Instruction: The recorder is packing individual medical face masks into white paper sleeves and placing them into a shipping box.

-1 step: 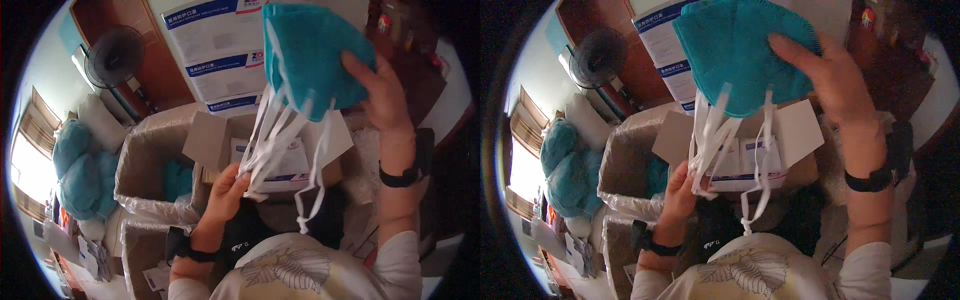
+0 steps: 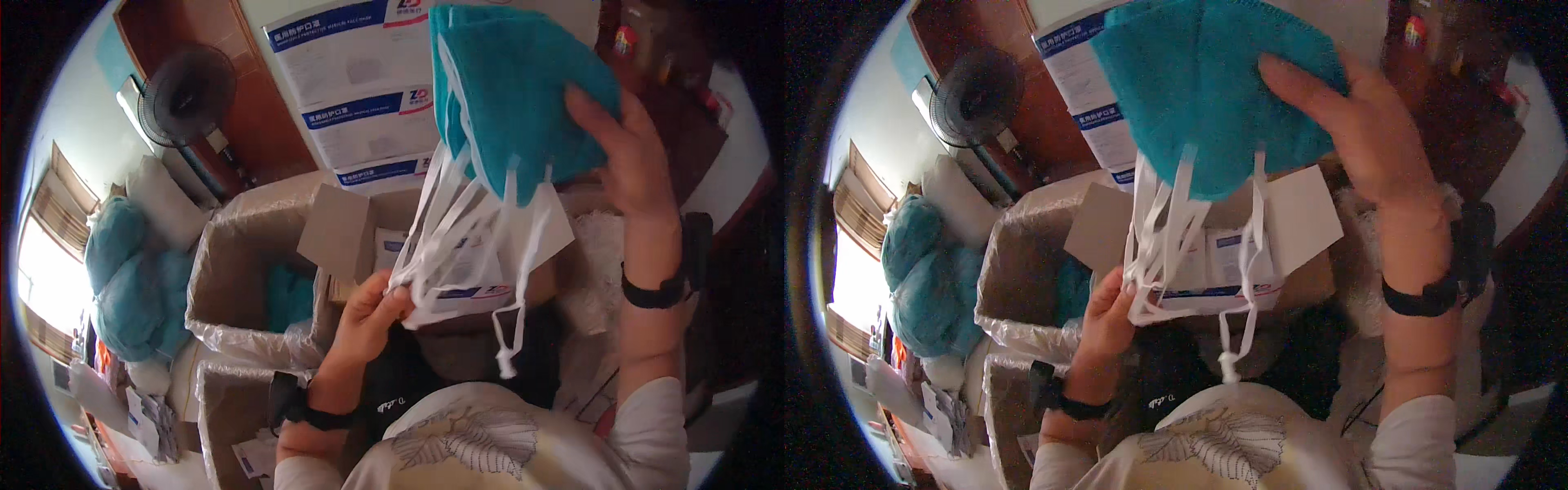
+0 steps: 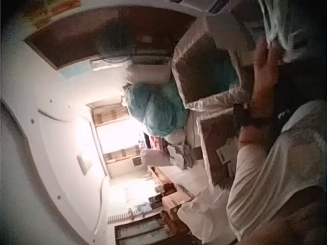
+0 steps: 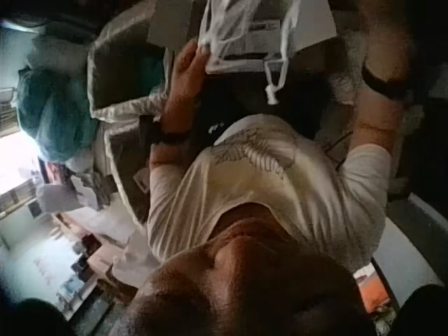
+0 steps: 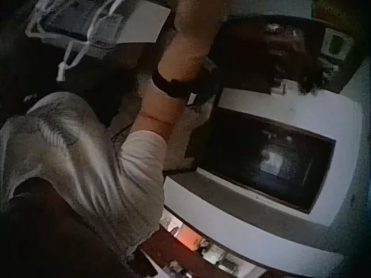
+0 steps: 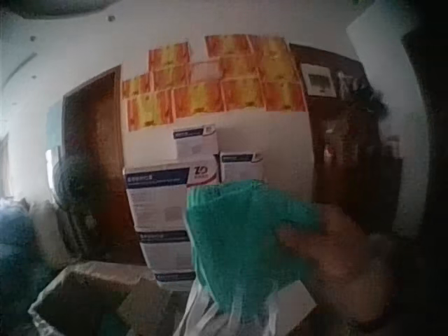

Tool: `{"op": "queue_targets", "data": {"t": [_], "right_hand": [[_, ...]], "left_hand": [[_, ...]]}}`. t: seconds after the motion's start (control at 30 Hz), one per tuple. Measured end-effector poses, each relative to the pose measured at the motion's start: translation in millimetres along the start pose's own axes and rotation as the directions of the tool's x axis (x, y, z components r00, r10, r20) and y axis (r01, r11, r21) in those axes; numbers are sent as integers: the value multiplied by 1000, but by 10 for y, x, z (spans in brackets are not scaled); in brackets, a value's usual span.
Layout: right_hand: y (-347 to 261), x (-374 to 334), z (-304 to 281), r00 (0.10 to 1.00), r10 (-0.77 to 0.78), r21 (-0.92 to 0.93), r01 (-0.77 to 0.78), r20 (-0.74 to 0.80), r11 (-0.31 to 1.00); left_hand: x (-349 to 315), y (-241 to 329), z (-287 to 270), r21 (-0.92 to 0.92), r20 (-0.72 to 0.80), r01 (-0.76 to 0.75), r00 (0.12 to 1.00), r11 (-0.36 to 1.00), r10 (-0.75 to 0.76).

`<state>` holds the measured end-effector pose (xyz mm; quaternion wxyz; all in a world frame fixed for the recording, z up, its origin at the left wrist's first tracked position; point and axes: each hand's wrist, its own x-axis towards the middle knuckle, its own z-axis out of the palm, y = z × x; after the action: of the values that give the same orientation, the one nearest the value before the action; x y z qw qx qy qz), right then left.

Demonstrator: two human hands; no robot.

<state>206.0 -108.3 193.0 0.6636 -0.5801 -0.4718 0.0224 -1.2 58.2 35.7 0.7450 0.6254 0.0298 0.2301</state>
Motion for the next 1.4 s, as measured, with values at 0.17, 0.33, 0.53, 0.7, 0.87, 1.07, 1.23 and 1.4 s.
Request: {"op": "queue_targets", "data": {"t": [0.17,0.33,0.53,0.7,0.87,1.07,1.23,1.4], "right_hand": [[-8,70,-96,990,-42,-228,71,131,971],[-59,133,-221,995,-60,-282,79,76,956],[-285,91,-165,984,-4,-385,73,178,920],[-484,34,65,938,47,-539,155,342,828],[-561,62,216,878,77,-410,142,473,901],[-413,131,262,867,13,-265,138,498,955],[-302,134,185,948,-84,-181,145,308,973],[-353,98,44,960,-134,-263,198,244,944]], "left_hand": [[59,23,55,217,111,8,993,976,-33],[62,120,-6,630,179,3,972,777,-150],[242,347,-99,513,79,-233,971,826,225],[553,587,186,187,177,-377,921,907,346],[583,588,411,22,417,-93,906,995,75],[559,358,670,-236,437,75,899,969,37],[510,123,506,-266,248,243,952,933,-177],[550,208,329,-247,-117,47,990,968,-78]]}}
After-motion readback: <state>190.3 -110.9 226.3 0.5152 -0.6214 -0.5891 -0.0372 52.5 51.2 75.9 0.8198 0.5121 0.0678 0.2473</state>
